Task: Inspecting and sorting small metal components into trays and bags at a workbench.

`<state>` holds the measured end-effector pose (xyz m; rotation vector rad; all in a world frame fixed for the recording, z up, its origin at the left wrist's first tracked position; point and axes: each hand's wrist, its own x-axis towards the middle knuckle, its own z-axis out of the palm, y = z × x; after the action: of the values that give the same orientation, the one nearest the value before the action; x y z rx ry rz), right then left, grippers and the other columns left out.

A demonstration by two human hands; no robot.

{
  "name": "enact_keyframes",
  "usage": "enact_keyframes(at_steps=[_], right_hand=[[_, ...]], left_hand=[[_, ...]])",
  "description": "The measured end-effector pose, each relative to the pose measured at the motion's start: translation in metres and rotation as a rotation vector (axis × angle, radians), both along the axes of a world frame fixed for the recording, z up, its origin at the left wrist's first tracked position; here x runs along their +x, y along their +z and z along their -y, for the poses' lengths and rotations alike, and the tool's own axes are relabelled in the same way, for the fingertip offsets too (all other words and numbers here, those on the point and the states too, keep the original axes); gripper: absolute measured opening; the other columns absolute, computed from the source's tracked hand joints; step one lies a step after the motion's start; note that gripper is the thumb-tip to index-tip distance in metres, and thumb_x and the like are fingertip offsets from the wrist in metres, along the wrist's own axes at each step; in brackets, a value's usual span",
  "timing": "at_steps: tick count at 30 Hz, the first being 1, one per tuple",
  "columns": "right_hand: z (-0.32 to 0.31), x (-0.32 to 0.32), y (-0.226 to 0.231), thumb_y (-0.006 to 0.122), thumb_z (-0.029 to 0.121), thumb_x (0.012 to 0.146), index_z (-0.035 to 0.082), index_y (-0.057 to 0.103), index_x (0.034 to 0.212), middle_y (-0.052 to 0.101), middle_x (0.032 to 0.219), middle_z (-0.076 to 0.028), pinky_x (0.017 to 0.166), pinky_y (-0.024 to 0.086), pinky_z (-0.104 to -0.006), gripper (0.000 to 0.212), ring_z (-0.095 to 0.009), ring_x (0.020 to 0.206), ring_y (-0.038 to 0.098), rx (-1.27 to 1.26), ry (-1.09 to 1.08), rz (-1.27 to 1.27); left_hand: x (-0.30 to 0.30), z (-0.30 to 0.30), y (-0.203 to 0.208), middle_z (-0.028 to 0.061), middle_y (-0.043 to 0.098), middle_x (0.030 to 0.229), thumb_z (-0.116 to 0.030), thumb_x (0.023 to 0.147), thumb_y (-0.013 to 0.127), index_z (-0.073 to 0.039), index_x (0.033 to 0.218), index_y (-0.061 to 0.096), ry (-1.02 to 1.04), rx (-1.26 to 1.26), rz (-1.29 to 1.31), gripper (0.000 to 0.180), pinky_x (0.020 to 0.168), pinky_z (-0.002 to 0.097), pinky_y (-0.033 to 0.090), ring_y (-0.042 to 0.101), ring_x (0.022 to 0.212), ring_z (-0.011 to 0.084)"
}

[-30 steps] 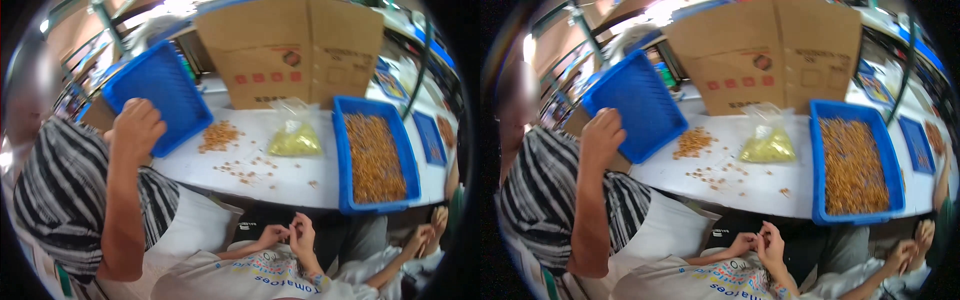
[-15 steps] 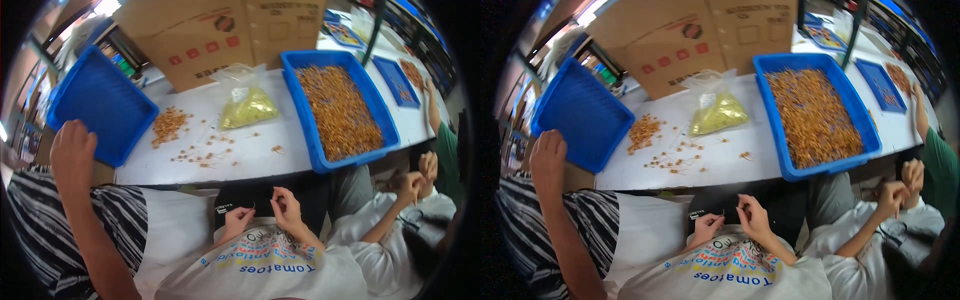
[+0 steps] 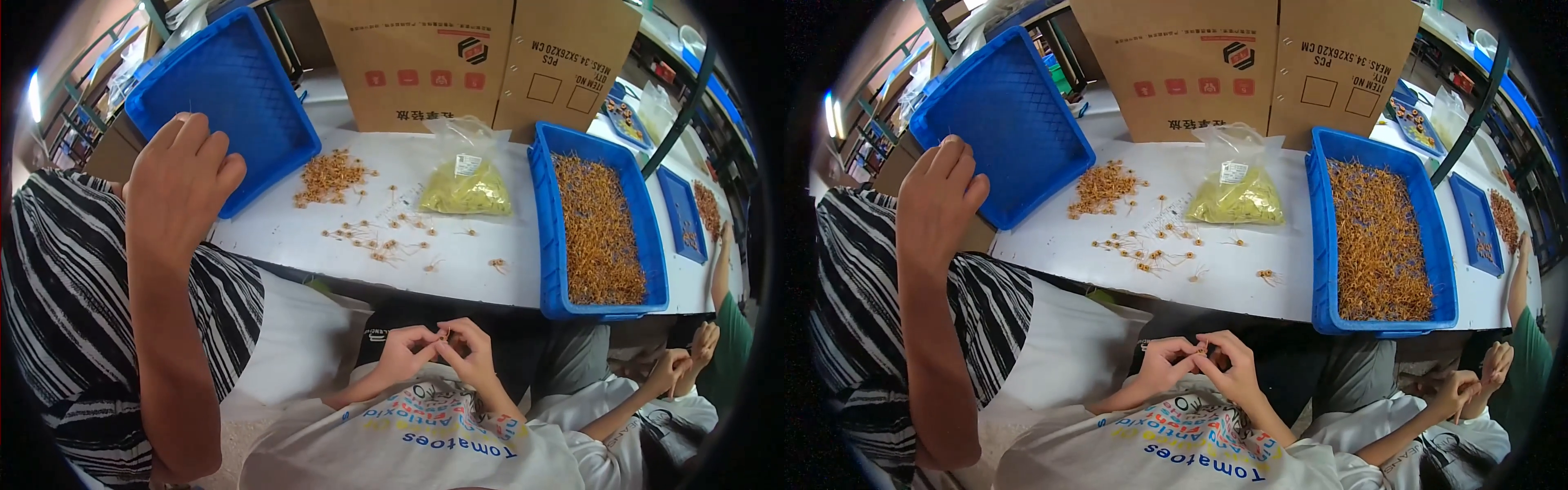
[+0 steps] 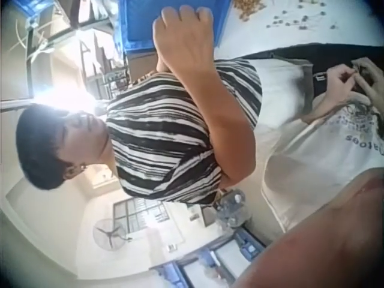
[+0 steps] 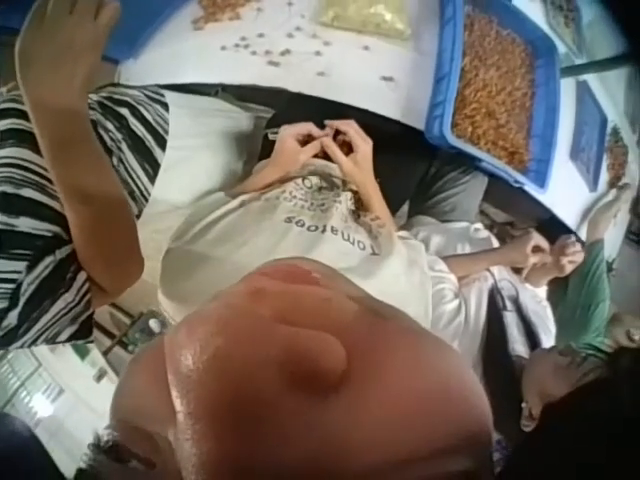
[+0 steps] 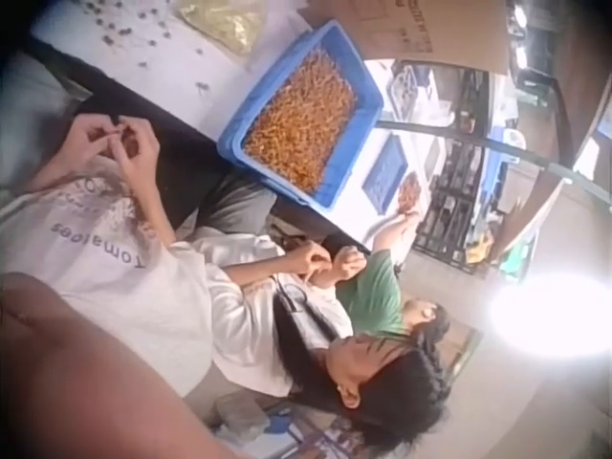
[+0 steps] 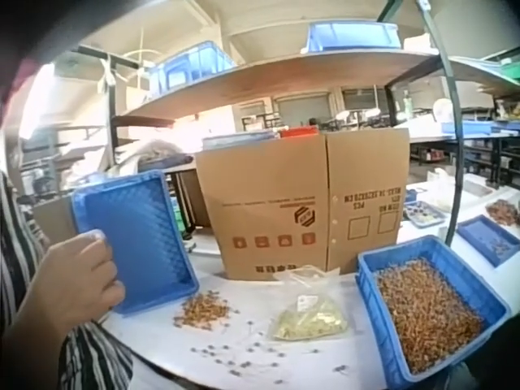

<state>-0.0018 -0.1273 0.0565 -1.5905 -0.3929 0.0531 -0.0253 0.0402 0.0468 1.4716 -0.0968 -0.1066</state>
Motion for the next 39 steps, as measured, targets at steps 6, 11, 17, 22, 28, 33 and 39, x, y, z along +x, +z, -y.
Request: enact_keyframes(at_steps=[6, 11, 17, 22, 28, 33, 39], right_hand=[[0.009, 0.012, 0.004, 0.070, 0.002, 0.082, 0.001, 0.070, 0.093, 0.065, 0.090, -0.005, 0.055, 0.038, -0.0197, 0.011, -0.008, 0.063, 0.048, 0.093, 0.055, -0.211], [0.003, 0.035, 0.034, 0.066, -0.001, 0.085, 0.000, 0.068, 0.088, 0.065, 0.092, -0.008, 0.059, 0.041, -0.0215, 0.004, -0.012, 0.071, 0.054, 0.226, 0.122, -0.102], [-0.011, 0.050, 0.062, 0.065, -0.002, 0.087, -0.001, 0.066, 0.090, 0.063, 0.096, -0.008, 0.060, 0.046, -0.0224, 0.003, -0.014, 0.071, 0.056, 0.377, 0.163, -0.080], [-0.021, 0.052, 0.074, 0.064, -0.002, 0.089, -0.003, 0.065, 0.092, 0.062, 0.097, -0.008, 0.061, 0.048, -0.0224, 0.003, -0.014, 0.070, 0.057, 0.525, 0.138, -0.117], [-0.025, 0.054, 0.074, 0.063, -0.001, 0.091, -0.003, 0.065, 0.093, 0.061, 0.097, -0.007, 0.062, 0.048, -0.0225, 0.004, -0.014, 0.070, 0.057, 0.577, 0.115, -0.185], [-0.025, 0.060, 0.076, 0.064, -0.001, 0.090, -0.003, 0.065, 0.092, 0.060, 0.095, -0.007, 0.064, 0.048, -0.0225, 0.003, -0.014, 0.072, 0.056, 0.634, 0.107, -0.266], [-0.023, 0.072, 0.082, 0.064, -0.001, 0.090, -0.002, 0.066, 0.091, 0.060, 0.094, -0.006, 0.066, 0.047, -0.0223, 0.002, -0.014, 0.075, 0.056, 0.610, 0.131, -0.237]], left_hand=[[0.010, -0.005, 0.023, 0.0045, 0.066, 0.073, -0.001, 0.086, 0.066, 0.000, 0.082, 0.068, -0.056, -0.016, -0.138, 0.005, 0.057, 0.0185, 0.042, 0.053, 0.061, 0.0070], [0.030, -0.015, 0.039, 0.0084, 0.065, 0.075, 0.004, 0.087, 0.063, 0.000, 0.083, 0.062, -0.136, -0.112, -0.119, 0.006, 0.061, 0.0224, 0.050, 0.059, 0.063, 0.0127], [0.045, -0.011, 0.057, 0.0087, 0.065, 0.078, 0.001, 0.088, 0.065, 0.001, 0.090, 0.064, -0.077, -0.302, -0.024, 0.002, 0.061, 0.0219, 0.048, 0.058, 0.064, 0.0135], [0.045, 0.004, 0.069, 0.0086, 0.061, 0.076, -0.004, 0.093, 0.061, 0.000, 0.093, 0.061, 0.036, -0.474, -0.008, 0.004, 0.058, 0.0234, 0.046, 0.054, 0.065, 0.0154], [0.049, 0.005, 0.060, 0.0093, 0.060, 0.077, -0.006, 0.096, 0.059, 0.001, 0.098, 0.061, 0.043, -0.620, 0.013, 0.007, 0.057, 0.0253, 0.046, 0.053, 0.064, 0.0158], [0.056, 0.001, 0.060, 0.0105, 0.062, 0.079, -0.005, 0.096, 0.060, 0.001, 0.098, 0.061, -0.012, -0.623, 0.104, 0.007, 0.058, 0.0258, 0.047, 0.053, 0.064, 0.0156], [0.065, -0.003, 0.059, 0.0116, 0.062, 0.082, -0.005, 0.095, 0.060, 0.001, 0.096, 0.061, -0.057, -0.620, 0.129, 0.006, 0.056, 0.0257, 0.047, 0.054, 0.064, 0.0157]])
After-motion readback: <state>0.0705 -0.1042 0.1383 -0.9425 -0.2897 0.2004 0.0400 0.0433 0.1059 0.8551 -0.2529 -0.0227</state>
